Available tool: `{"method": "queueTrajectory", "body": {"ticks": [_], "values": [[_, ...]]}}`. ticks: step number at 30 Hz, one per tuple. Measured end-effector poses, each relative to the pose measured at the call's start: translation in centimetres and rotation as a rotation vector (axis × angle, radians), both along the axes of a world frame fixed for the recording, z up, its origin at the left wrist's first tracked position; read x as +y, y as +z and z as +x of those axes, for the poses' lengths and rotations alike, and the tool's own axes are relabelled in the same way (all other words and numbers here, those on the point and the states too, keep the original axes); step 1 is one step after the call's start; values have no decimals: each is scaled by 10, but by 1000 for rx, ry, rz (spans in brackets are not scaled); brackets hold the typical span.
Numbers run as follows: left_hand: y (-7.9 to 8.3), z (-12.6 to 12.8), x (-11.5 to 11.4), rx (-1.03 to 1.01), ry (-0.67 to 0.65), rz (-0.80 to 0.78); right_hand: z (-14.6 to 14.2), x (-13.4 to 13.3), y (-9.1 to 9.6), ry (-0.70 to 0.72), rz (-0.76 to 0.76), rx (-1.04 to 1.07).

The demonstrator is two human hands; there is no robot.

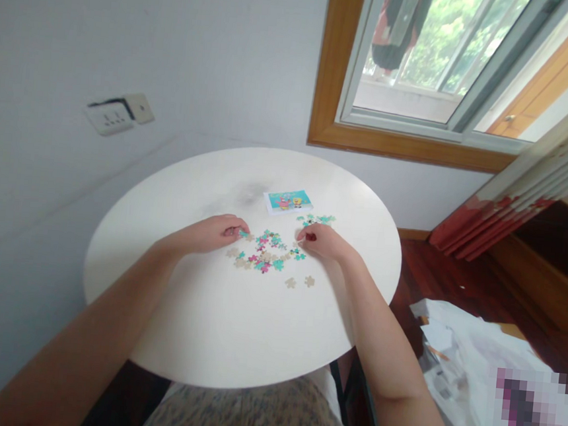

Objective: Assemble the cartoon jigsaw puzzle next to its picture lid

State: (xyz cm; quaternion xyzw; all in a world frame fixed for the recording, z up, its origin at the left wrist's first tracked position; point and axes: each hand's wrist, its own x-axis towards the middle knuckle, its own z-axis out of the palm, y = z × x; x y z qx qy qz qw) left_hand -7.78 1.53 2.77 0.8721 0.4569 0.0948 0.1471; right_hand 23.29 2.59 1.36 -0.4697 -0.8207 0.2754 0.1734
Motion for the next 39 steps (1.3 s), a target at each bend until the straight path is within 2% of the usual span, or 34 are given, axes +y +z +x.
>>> {"method": "queueTrajectory", "body": {"ticks": [13, 19, 24, 27, 31, 35, 39], "values": [[1, 0, -1, 2, -8, 5, -8, -2, 2, 17, 37, 50], [3, 2, -2, 10, -2, -3, -17, -8, 4, 138, -27, 59], [-1, 0, -1, -14, -1, 6, 4, -16, 17, 185, -202, 70], [-4, -2, 1, -32, -8, 8, 24, -19, 22, 220, -332, -16], [-2, -1, -1, -26, -2, 2, 36, -29, 26, 202, -338, -120], [0, 0, -1, -24, -8, 4, 34, -47, 23, 205, -361, -112], [-1, 1, -1, -21, -13, 11, 35, -64, 12, 140, -252, -59]]}}
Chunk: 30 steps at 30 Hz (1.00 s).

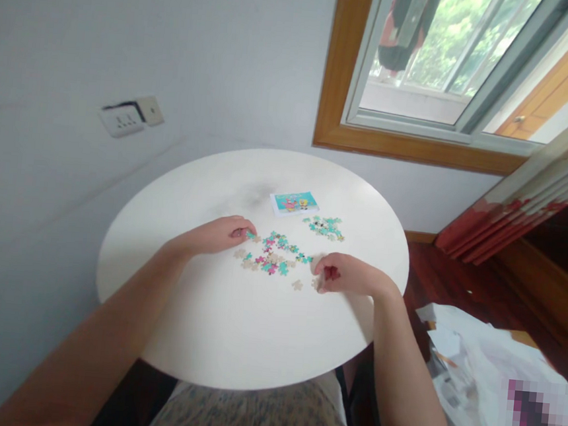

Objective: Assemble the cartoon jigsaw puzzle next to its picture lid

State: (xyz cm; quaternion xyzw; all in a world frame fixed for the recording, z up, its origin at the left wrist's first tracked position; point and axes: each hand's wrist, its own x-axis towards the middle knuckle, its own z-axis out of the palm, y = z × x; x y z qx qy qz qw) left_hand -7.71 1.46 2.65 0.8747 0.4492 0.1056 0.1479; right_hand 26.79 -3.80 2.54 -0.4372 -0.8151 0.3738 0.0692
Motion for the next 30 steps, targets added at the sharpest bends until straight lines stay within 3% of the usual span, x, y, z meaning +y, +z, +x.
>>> {"method": "queueTrajectory", "body": {"ticks": [4, 9, 15, 23, 30], "values": [[0, 0, 0, 2, 0, -4, 0, -15, -5, -45, 124, 72], [0, 0, 0, 1, -1, -11, -4, -28, 0, -47, 147, 125], [-2, -1, 1, -4, -1, -8, -7, -27, -1, -71, 149, 109], [-4, -1, 2, -16, -10, -2, -2, -23, -11, -94, 249, 121], [-2, 1, 1, 1, 4, -15, -5, -29, -9, -165, 322, 64]]}}
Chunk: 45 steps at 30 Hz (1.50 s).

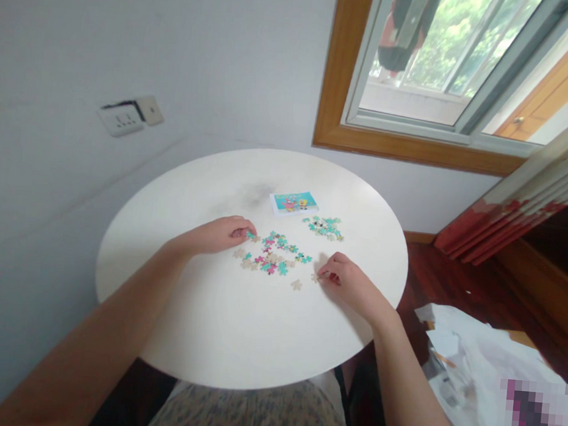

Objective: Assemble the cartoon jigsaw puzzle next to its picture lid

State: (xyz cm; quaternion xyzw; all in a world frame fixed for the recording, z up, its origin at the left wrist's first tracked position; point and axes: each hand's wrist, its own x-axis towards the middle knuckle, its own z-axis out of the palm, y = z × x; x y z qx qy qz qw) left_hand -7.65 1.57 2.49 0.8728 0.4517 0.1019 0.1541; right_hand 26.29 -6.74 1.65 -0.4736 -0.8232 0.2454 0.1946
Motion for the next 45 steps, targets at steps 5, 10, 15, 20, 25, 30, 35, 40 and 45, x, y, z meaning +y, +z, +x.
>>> {"method": "queueTrajectory", "body": {"ticks": [5, 10, 15, 20, 25, 30, 35, 40, 45], "values": [[1, 0, 0, -9, -1, 5, 0, 0, -7, -9, -6, 29], [1, 0, -1, -8, 1, -7, 1, 4, -12, -33, -38, 62], [-2, -2, 1, -15, -11, 0, 0, 5, -8, -35, -57, 76], [-3, -2, 2, -12, -11, 6, 0, 6, -6, -41, -30, 75], [-2, -1, 1, -10, -7, 3, 1, 14, -9, -167, 109, 55], [-1, -1, 0, -6, -6, 3, 5, 20, -16, -252, 197, 42], [-1, -1, 0, -10, -5, 4, 7, 16, -19, -232, 198, 70], [-2, -1, 1, -12, -1, 11, 9, 6, -20, -210, 217, 34], [1, 0, -1, -5, -4, 0, 12, 2, -20, -129, 312, -217]]}}
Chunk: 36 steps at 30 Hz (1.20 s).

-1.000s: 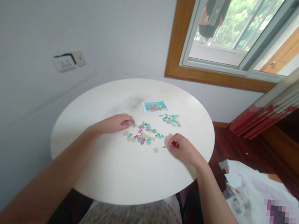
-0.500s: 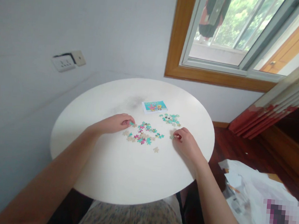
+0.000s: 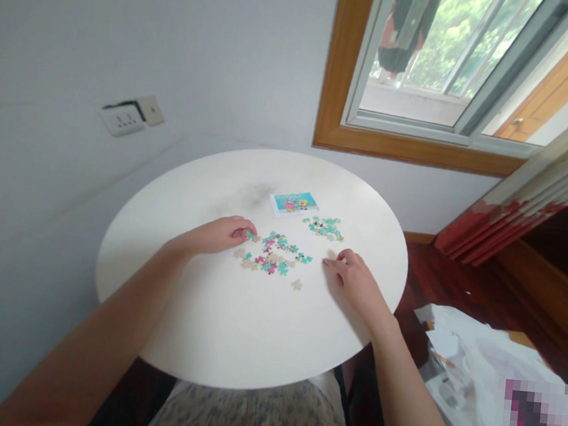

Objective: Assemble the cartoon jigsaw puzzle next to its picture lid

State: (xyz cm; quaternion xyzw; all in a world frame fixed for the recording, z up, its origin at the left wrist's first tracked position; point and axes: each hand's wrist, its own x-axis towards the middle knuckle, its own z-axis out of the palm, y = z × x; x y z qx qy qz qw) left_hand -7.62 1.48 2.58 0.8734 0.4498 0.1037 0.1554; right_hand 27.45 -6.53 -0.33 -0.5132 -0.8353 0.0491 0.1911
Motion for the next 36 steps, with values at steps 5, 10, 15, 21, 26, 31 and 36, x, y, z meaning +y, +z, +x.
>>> {"method": "queueTrajectory", "body": {"ticks": [5, 10, 15, 21, 26, 31, 36], "values": [[2, 1, -1, -1, 10, -12, -2, 20, 6, -50, 4, -188], [3, 1, -2, 8, 11, -16, -5, 44, 15, -58, -62, -186], [3, 2, -3, 4, 9, -8, -8, 59, 19, -62, -83, -221], [0, 0, 0, -11, -4, -2, -9, 71, 26, -54, -126, -233], [1, 1, -1, -7, 4, -11, -32, 66, 56, -97, -46, -200], [2, 2, -1, 0, 6, -2, -79, 66, 57, 269, -59, -33], [0, -2, 1, -25, 11, -9, -100, 68, 21, 510, 84, 86]]}}
